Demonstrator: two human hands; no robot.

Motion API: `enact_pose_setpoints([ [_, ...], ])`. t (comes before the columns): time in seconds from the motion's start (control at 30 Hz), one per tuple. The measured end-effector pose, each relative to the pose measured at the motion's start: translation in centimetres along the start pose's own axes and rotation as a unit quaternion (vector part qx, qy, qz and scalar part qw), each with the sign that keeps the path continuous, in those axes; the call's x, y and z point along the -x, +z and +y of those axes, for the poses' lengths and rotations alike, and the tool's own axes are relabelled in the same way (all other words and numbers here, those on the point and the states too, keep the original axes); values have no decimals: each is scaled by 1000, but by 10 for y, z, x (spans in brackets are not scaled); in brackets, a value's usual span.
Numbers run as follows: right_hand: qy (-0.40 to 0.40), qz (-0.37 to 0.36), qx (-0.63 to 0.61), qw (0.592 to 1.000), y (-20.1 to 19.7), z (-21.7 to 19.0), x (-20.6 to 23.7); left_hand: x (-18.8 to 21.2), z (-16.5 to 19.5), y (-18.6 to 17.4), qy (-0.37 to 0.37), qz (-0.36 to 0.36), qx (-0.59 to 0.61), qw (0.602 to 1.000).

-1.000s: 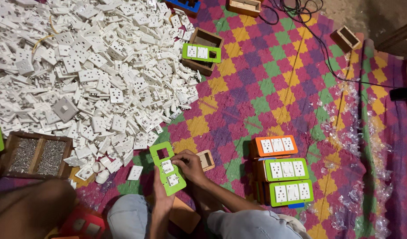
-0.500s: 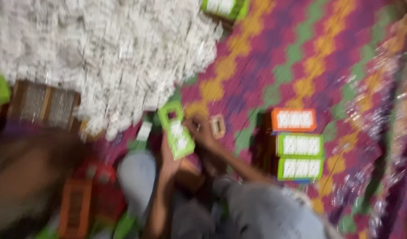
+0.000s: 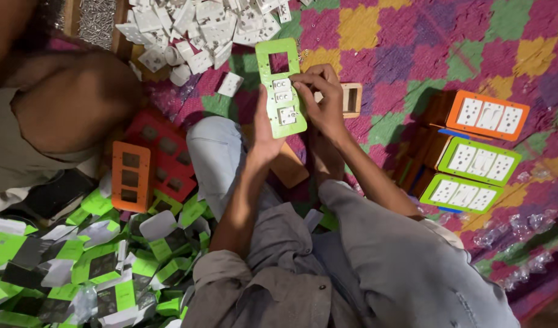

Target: The person assembles electrical switch modules into a green plastic frame. They place white switch units into the frame, insert screws, and tighten them by hand. The person repeats this process for multiple switch units, stacking completed frames nearby.

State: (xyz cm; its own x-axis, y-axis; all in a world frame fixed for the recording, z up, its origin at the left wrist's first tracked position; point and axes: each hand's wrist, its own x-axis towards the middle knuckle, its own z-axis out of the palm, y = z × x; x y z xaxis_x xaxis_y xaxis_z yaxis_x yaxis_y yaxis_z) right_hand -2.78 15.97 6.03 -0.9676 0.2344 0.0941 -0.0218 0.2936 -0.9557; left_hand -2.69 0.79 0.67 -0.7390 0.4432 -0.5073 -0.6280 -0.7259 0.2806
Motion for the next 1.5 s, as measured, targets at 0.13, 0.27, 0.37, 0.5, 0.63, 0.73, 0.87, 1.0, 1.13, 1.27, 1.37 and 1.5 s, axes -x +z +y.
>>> enact_pose_setpoints([
  [0.13, -5, 4, -5, 1000, -1, -1, 3, 3, 0, 0, 5, 23, -8, 1000],
  [0.27, -28, -4, -4, 1000, -3, -8, 3, 7, 3, 4, 10, 1, -16, 1000],
  [0.37, -5, 0, -24, 1000, -3, -12, 2, 10, 5, 8, 7, 40, -64, 997],
  [0.5, 5, 15, 5, 1000, -6, -14, 0, 11, 4, 10, 29, 27, -93, 995],
  [0.63, -38, 3, 35, 999, -11, -16, 0, 10, 2, 7, 31, 35, -91, 995],
  [0.73, -77, -5, 44, 996, -12, -16, 1, 10, 1, 4, 29, 29, -83, 996],
  [0.87, -83, -19, 52, 995, -13, -15, 0, 9, 1, 3, 22, 38, -64, 997],
  [1.0, -115, -36, 89, 989, -17, -13, -1, 10, 3, 6, 22, 18, -74, 997],
  [1.13, -124, -42, 101, 986, -18, -13, -1, 13, 4, 10, 5, 25, -71, 997],
  [1.27, -133, -17, 98, 986, -18, -14, -1, 14, 6, 14, 2, 14, -61, 998],
  [1.37, -134, 3, 99, 986, -16, -16, -1, 16, 7, 16, 1, 3, -72, 997],
  [1.5, -57, 22, 19, 998, -9, -16, 0, 16, 7, 15, 4, 0, -80, 997],
])
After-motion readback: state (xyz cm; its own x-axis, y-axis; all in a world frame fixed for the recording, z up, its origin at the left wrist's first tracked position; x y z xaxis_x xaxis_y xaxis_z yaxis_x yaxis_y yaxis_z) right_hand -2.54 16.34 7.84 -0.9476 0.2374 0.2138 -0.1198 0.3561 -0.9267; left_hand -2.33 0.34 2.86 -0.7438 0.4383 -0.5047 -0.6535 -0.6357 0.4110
